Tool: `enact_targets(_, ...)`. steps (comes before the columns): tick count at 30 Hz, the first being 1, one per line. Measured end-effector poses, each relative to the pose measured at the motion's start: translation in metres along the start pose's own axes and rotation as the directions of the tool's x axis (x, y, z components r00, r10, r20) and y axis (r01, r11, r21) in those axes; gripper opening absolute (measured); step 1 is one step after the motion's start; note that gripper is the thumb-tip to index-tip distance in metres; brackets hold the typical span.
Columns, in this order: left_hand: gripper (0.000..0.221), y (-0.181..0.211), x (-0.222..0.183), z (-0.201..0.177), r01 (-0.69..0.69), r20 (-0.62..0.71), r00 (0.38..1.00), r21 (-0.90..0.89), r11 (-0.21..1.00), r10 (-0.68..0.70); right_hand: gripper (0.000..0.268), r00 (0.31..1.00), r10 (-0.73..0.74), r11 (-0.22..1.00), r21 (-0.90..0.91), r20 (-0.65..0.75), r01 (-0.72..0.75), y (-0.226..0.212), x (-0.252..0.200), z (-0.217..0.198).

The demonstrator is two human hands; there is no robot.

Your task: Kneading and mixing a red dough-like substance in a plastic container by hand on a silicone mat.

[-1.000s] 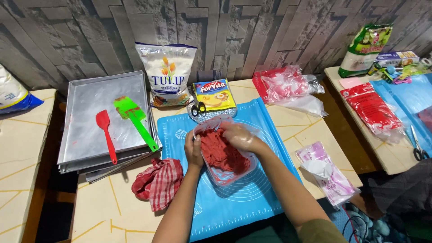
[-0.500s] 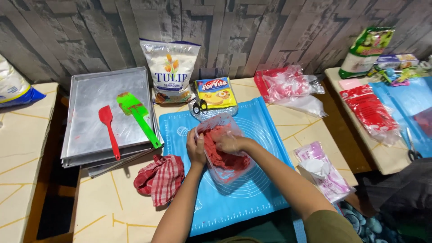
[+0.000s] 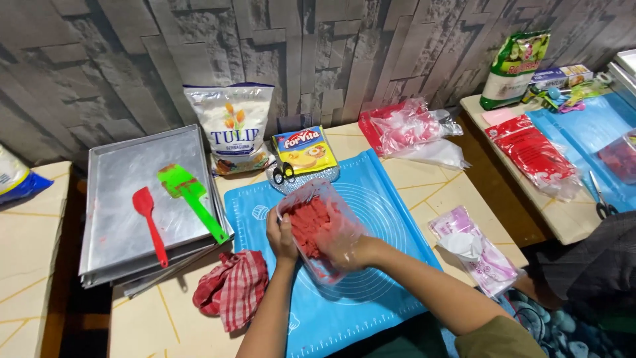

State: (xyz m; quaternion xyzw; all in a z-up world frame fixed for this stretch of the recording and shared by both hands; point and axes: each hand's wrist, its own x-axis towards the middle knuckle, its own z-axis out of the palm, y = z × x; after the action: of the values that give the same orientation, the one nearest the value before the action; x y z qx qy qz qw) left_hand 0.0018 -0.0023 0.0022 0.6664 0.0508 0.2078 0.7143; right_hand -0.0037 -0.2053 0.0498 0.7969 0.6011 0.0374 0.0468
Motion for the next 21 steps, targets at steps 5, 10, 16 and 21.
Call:
enact_targets(5, 0.049, 0.005, -0.001, 0.002, 0.03, -0.006, 1.0, 0.021, 0.999, -0.03, 0.023, 0.976, 0.072, 0.963, 0.24, 0.205, -0.121, 0.002, -0.009, 0.068)
enact_targets(10, 0.048, 0.008, -0.001, 0.004, 0.027, -0.006, 1.0, 0.033, 0.999, -0.027, 0.037, 0.909, 0.082, 0.853, 0.442, 0.409, -0.276, 0.001, -0.021, 0.114)
enact_targets(16, 0.051, -0.007, 0.002, 0.002, -0.016, -0.004, 1.0, 0.006, 1.0, 0.016, 0.023, 0.962, -0.132, 0.682, 0.726, 0.239, -0.087, 0.033, 0.009, 0.022)
enact_targets(21, 0.056, 0.004, 0.001, 0.0, -0.037, 0.009, 0.999, -0.023, 0.999, 0.037, 0.049, 0.92, 0.314, 0.256, 0.912, 0.235, -0.32, 0.028, 0.005, -0.117)
